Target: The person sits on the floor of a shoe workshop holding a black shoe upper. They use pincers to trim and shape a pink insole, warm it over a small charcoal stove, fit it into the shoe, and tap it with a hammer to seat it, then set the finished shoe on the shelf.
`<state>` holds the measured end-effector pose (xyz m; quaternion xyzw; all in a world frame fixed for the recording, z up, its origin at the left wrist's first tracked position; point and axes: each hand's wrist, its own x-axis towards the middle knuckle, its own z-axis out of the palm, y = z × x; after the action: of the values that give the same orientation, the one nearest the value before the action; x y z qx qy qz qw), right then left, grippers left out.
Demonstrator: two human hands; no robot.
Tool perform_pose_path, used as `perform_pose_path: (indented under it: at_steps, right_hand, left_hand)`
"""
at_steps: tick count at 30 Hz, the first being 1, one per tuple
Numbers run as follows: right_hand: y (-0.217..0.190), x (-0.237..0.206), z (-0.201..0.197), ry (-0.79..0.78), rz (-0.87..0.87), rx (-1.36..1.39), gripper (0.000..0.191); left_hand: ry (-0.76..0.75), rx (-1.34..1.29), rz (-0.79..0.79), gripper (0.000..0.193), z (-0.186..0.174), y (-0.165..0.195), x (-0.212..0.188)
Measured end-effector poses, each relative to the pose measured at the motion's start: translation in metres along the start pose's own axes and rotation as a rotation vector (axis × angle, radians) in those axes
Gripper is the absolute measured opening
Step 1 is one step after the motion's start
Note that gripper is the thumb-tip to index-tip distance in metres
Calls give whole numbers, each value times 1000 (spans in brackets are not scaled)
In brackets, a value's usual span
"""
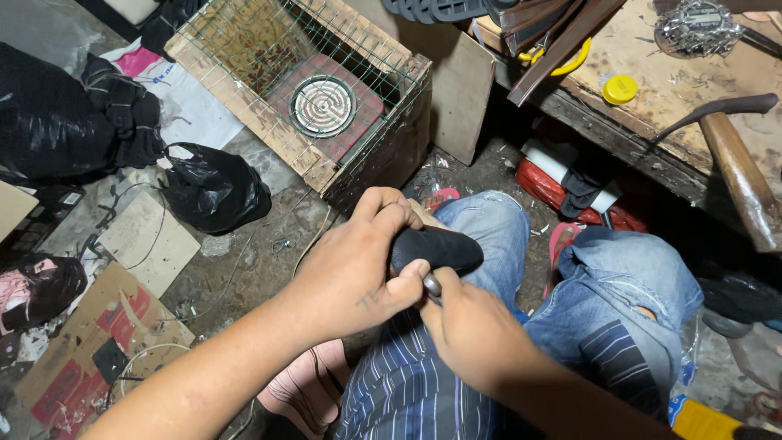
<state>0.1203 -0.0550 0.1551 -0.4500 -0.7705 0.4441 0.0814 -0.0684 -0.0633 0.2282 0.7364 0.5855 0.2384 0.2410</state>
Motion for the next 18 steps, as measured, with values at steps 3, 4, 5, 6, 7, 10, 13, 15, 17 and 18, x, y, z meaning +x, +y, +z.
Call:
perform_pose_path:
  at_steps: [3,4,5,6,7,10,13,15,17,18]
  right_hand:
    - [10,6,-7,-339,123,501,27]
    - [11,7,-9,-449,144,686,27]
    - [10,6,-11,-560,166,870,27]
    - [7,5,-12,-433,173,634,27]
    - [2,2,-11,-305,182,400,28]
    - [-6,-9,-10,-16,130,16,28]
    - [7,-17,-20,61,198,-97,34]
    - [27,-20,-31,22,219,-66,45]
    - [51,-20,-40,-58,168,38,61]
    - [62,-22,-43,-73,153,35,65]
  left_hand:
    - [-9,26,-7,45,0,-1,-2]
    - [-8,24,2,46,0,0,-4]
    - [-7,21,9,46,1,0,-6]
    - [-20,-14,-50,45,2,-1,-7]
    - [-36,-51,-107,44,3,-2,-9]
    - [88,-152,11,42,11,-12,-14]
    - [197,-367,182,39,37,-28,-4]
    - [200,-547,208,37,68,-39,9]
    - [157,-726,165,36,104,-47,21]
    - [148,-727,170,35,119,-52,28]
